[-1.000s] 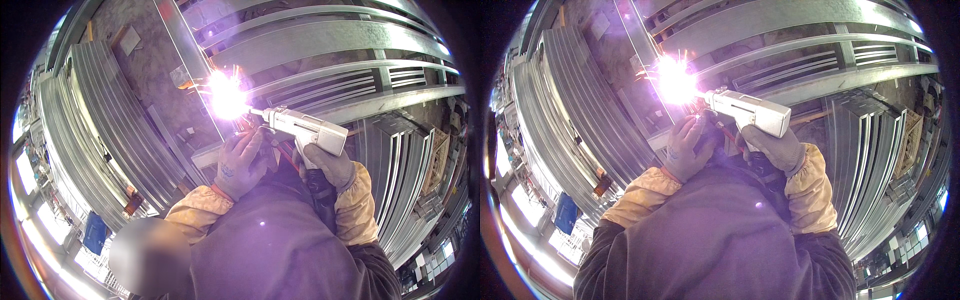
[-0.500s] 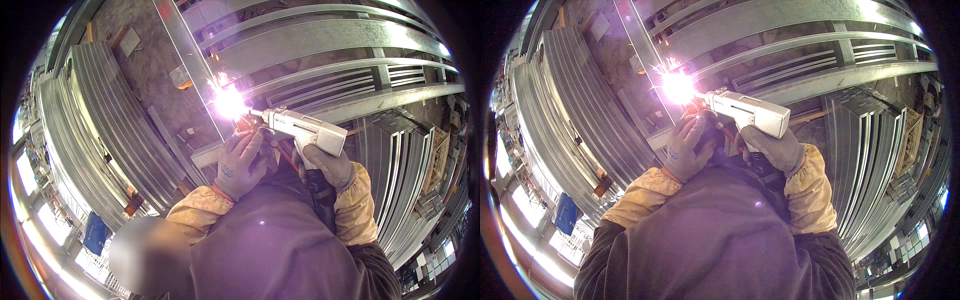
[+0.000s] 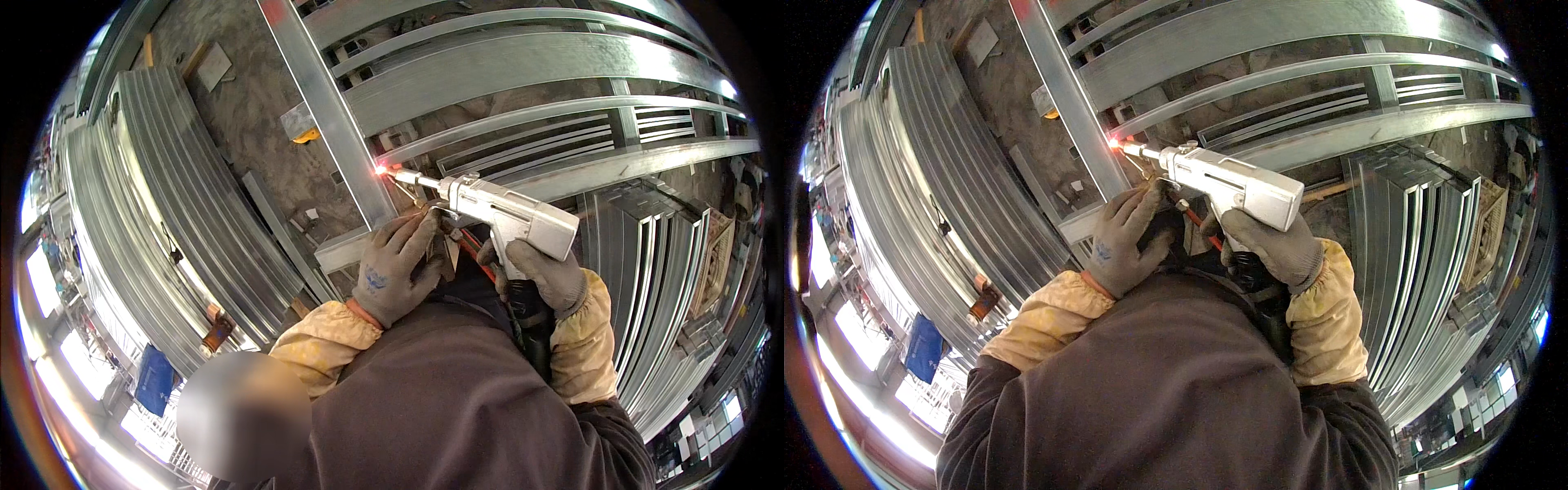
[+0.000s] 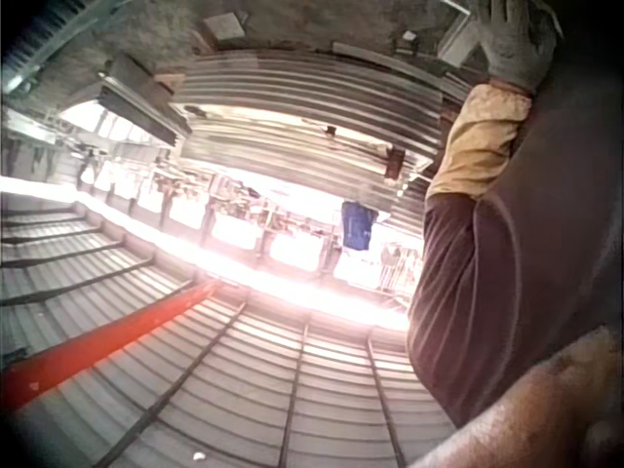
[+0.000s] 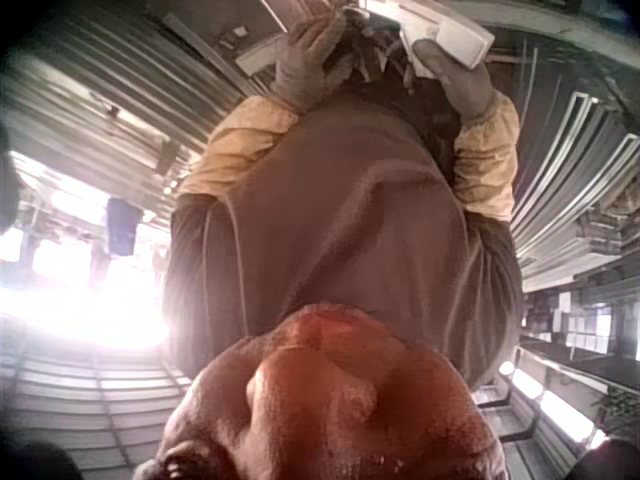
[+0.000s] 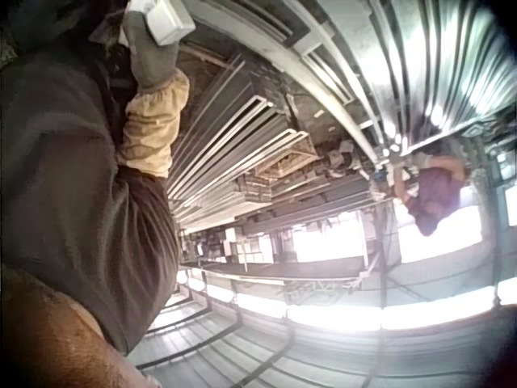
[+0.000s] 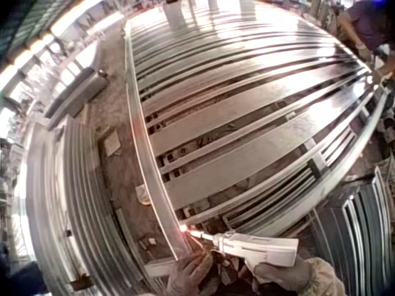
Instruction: The person positions a long metal bar onto a slatted metal frame, aligns it, and then uses a handheld welding tool to weld the bar to the frame. The person repeats this process for multiple bars, creating a series of welded joints.
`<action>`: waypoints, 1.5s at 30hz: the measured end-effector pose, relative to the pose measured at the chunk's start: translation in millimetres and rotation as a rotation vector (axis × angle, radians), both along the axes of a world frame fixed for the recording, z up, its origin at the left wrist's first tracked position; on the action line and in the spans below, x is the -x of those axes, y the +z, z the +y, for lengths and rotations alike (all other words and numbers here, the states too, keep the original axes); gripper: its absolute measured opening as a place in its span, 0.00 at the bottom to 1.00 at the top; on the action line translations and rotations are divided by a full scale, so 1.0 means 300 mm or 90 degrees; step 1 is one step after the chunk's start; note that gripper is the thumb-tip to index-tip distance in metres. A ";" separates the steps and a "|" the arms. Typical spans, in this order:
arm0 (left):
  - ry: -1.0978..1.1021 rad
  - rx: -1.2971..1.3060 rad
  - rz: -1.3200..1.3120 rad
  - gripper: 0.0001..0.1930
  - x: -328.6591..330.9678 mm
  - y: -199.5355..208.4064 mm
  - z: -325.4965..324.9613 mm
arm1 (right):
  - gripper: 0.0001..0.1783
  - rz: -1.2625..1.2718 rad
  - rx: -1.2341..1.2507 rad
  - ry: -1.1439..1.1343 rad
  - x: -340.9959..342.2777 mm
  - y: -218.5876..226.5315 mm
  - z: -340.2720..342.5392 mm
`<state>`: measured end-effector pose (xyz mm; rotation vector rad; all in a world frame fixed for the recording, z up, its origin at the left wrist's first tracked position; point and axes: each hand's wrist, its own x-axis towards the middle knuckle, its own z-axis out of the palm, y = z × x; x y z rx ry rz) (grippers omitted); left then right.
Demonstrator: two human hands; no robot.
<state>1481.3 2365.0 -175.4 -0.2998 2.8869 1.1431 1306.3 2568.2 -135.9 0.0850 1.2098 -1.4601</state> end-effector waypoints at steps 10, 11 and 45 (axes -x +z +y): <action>-0.020 -0.207 0.060 0.40 0.084 0.106 0.022 | 0.32 0.178 -0.012 -0.145 0.037 0.189 0.024; -0.032 -0.238 0.024 0.41 0.101 0.135 0.031 | 0.30 0.225 -0.049 -0.177 0.045 0.214 0.025; -0.075 -0.466 -0.559 0.53 -0.383 0.858 0.079 | 0.21 -0.072 0.180 -0.345 -0.521 0.058 -0.009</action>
